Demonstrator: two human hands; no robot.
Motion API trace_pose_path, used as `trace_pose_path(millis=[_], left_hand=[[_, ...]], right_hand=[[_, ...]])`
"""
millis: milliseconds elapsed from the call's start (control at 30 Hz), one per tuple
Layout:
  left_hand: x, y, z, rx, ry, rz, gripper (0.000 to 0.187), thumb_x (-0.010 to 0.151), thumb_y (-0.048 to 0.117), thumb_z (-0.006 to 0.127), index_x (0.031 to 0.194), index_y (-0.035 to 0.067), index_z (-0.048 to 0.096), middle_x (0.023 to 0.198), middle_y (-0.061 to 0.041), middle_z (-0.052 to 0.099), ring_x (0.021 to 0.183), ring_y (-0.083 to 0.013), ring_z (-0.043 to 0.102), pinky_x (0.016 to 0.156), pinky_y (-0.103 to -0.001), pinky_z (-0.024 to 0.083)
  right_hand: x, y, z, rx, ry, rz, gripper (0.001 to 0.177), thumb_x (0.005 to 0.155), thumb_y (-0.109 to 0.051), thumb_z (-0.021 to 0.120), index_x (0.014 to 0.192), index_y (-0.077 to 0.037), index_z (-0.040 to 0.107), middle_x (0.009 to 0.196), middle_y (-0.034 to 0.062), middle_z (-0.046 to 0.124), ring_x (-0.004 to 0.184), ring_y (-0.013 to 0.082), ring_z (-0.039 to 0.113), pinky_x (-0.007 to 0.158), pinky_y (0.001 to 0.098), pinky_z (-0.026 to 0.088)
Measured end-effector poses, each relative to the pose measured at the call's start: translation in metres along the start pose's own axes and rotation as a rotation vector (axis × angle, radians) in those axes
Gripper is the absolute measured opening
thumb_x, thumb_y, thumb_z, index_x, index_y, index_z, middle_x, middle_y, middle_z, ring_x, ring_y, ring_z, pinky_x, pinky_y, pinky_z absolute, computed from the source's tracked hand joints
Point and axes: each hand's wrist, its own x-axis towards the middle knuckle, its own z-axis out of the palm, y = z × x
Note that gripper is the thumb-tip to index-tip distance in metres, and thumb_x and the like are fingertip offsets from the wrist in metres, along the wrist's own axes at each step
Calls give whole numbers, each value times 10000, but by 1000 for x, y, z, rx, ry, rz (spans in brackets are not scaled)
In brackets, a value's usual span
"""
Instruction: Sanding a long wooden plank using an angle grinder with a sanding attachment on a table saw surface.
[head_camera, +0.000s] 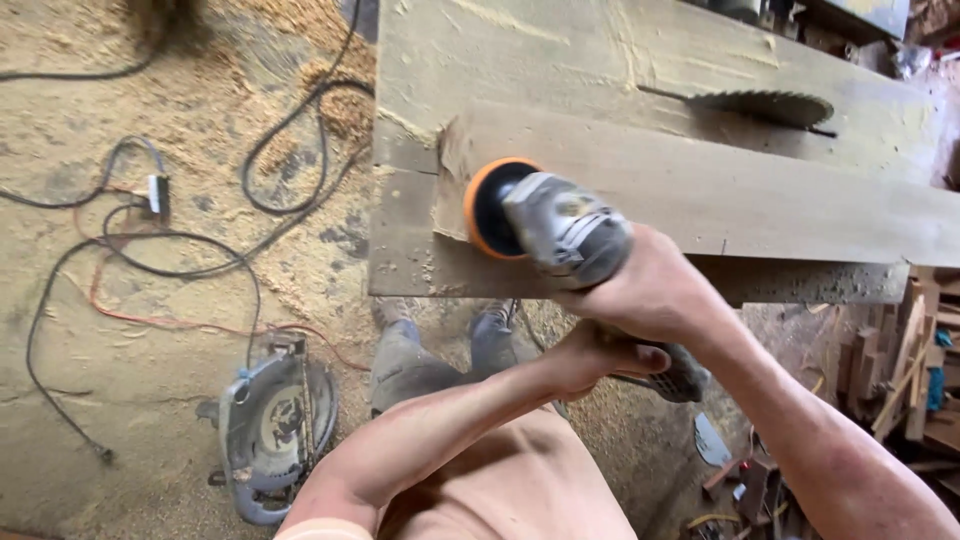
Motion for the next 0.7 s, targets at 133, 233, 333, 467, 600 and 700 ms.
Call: trace_pose_path(millis=[133,233,333,467,600,700], left_hand=[[-7,6,-26,-36,51,46,721,721,209,917,1315,-62,612,1241,-231,666,1142,-436,648,910,-630,544],[1,0,-47,-8,59,46,710,713,234,940,1293,-34,632,1224,-207,680,1156,-376,656,968,-597,572],[4,31,-26,-79,166,-7,515,728,151,881,1162,-16,660,1036,-140,690,976,-318,731,877,-604,622],[22,47,-13,-102,199,-58,547,724,148,884,1160,-22,601,1022,-174,654,938,-374,728,846,-639,615],[55,35,12,-47,125,-97,565,764,212,859,1204,-8,582,1040,-175,602,957,-361,703,872,-682,577],[91,12,43,-7,99,-181,611,758,222,856,1241,-16,567,1069,-152,574,952,-338,691,874,-641,578]], right_hand=[[-7,-28,8,-46,-75,-49,539,540,-347,888,1020,-126,780,954,118,785,1002,270,757,882,442,565],[0,-32,5,-69,-89,-94,629,547,-427,852,1069,-91,746,1017,170,767,1065,347,727,901,481,556],[4,-34,-10,-102,-90,-106,662,541,-458,815,1088,-98,719,1055,148,764,1106,333,715,913,477,560],[32,-10,-23,-49,-38,-102,628,515,-482,814,1021,-123,718,979,109,766,1040,304,737,862,466,570],[56,35,-54,37,14,-53,608,500,-473,843,984,-128,713,937,99,753,998,278,746,825,435,572],[75,86,-81,120,53,0,538,517,-414,857,941,-107,732,900,121,745,979,282,744,783,445,548]])
